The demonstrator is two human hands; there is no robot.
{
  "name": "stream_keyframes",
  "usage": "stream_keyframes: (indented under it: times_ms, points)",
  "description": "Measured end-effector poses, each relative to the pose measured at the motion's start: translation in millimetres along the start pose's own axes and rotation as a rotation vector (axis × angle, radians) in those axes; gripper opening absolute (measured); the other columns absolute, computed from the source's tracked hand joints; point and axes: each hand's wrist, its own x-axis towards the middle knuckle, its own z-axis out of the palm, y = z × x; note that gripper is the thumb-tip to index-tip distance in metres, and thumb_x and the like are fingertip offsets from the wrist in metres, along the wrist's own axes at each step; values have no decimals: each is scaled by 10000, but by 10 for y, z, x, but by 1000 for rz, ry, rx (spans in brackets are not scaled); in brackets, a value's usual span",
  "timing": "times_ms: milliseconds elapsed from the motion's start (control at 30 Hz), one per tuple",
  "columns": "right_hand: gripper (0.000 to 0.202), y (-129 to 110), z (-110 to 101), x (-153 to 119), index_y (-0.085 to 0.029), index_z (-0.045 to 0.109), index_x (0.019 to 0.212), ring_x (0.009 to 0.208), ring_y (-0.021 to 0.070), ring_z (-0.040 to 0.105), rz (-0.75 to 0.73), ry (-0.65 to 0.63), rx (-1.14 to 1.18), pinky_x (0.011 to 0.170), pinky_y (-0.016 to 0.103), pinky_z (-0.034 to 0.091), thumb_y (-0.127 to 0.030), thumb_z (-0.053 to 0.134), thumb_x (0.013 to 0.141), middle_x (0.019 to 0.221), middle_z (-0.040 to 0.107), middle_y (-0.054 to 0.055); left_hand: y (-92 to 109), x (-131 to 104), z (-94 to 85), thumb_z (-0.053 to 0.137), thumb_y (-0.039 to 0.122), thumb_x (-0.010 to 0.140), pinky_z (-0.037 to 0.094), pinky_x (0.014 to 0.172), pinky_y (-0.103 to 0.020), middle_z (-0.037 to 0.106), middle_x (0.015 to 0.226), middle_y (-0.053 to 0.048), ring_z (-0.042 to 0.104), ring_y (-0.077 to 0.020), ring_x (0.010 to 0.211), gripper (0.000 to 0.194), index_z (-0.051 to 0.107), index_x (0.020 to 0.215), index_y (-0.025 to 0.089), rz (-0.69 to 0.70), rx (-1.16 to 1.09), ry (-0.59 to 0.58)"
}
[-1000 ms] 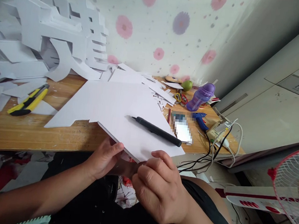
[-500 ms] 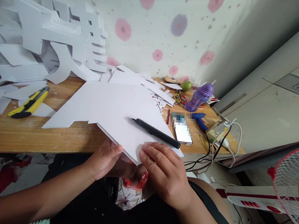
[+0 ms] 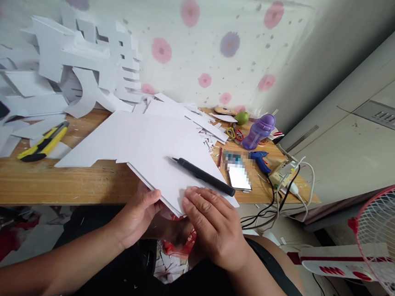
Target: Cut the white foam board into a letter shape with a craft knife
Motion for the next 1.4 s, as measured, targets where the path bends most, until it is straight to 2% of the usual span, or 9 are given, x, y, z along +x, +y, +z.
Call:
stream_keyframes:
  times_ms: [333, 467, 567, 700, 900, 1067, 1133, 1233, 1400]
  points:
    - [332, -34, -82, 67, -121, 608, 1239, 1130, 274, 647, 14, -52, 70, 945, 483, 541, -126, 570, 909, 1156, 719, 157, -14, 6, 9, 845, 287, 610, 411, 1005, -429, 609, 1069, 0, 556, -241, 1116, 550, 437, 977, 246, -21, -54, 19]
    - [307, 88, -289, 167, -135, 630, 1202, 1105, 271, 649, 210, -9, -21, 947, 465, 528, -188, 575, 905, 1166, 708, 158, -15, 13, 22, 855, 268, 610, 424, 1002, -412, 620, 1097, -5, 561, -217, 1102, 550, 445, 975, 243, -7, -51, 16]
    - [323, 269, -306, 199, -118, 656, 1195, 1091, 298, 658, 477, -217, -226, 924, 463, 536, -243, 515, 932, 1187, 700, 174, -28, 19, 12, 878, 292, 593, 434, 995, -399, 629, 1126, -20, 551, -218, 1133, 585, 458, 996, 238, 12, -39, 0]
    - [318, 363, -180, 298, -170, 702, 1142, 942, 302, 714, 547, -456, -213, 819, 413, 573, -251, 598, 852, 1064, 753, 132, -54, 37, -38, 897, 330, 586, 444, 992, -411, 647, 1093, -21, 565, -226, 1125, 575, 486, 976, 233, 28, -26, -39]
    - [322, 22, -529, 379, -194, 656, 1177, 904, 244, 715, 636, -441, -191, 793, 346, 572, -246, 470, 919, 1075, 731, 102, -68, 72, -84, 930, 408, 530, 431, 1017, -397, 618, 1152, -19, 531, -240, 1176, 655, 505, 1003, 252, 69, -56, -93]
    - [369, -470, -1273, -115, -325, 551, 1312, 734, 208, 742, 757, -396, 2, 537, 244, 601, -320, 486, 949, 934, 759, 13, -81, 116, -70, 926, 470, 511, 447, 1011, -406, 601, 1163, -18, 512, -259, 1210, 707, 520, 1054, 270, 87, -108, -111]
    - [376, -634, -1435, -321, -350, 578, 1296, 857, 265, 750, 736, -367, -86, 657, 304, 641, -293, 494, 933, 1030, 756, 27, -95, 128, -62, 921, 459, 530, 461, 997, -400, 596, 1161, -6, 515, -248, 1204, 657, 527, 1021, 273, 92, -120, -109]
    - [449, -787, -1480, -436, -367, 541, 1346, 1034, 316, 703, 670, -383, -189, 799, 396, 638, -237, 477, 922, 1212, 697, 29, -122, 128, -53, 911, 444, 561, 478, 973, -414, 601, 1147, 3, 537, -236, 1169, 587, 533, 976, 271, 93, -124, -117]
    - [419, -858, -1448, -113, -353, 618, 1280, 891, 248, 725, 451, -446, -384, 664, 326, 627, -204, 515, 901, 1107, 721, 7, -171, 109, -53, 865, 431, 650, 478, 963, -420, 623, 1115, 7, 573, -216, 1121, 509, 538, 1009, 280, 106, -94, -96]
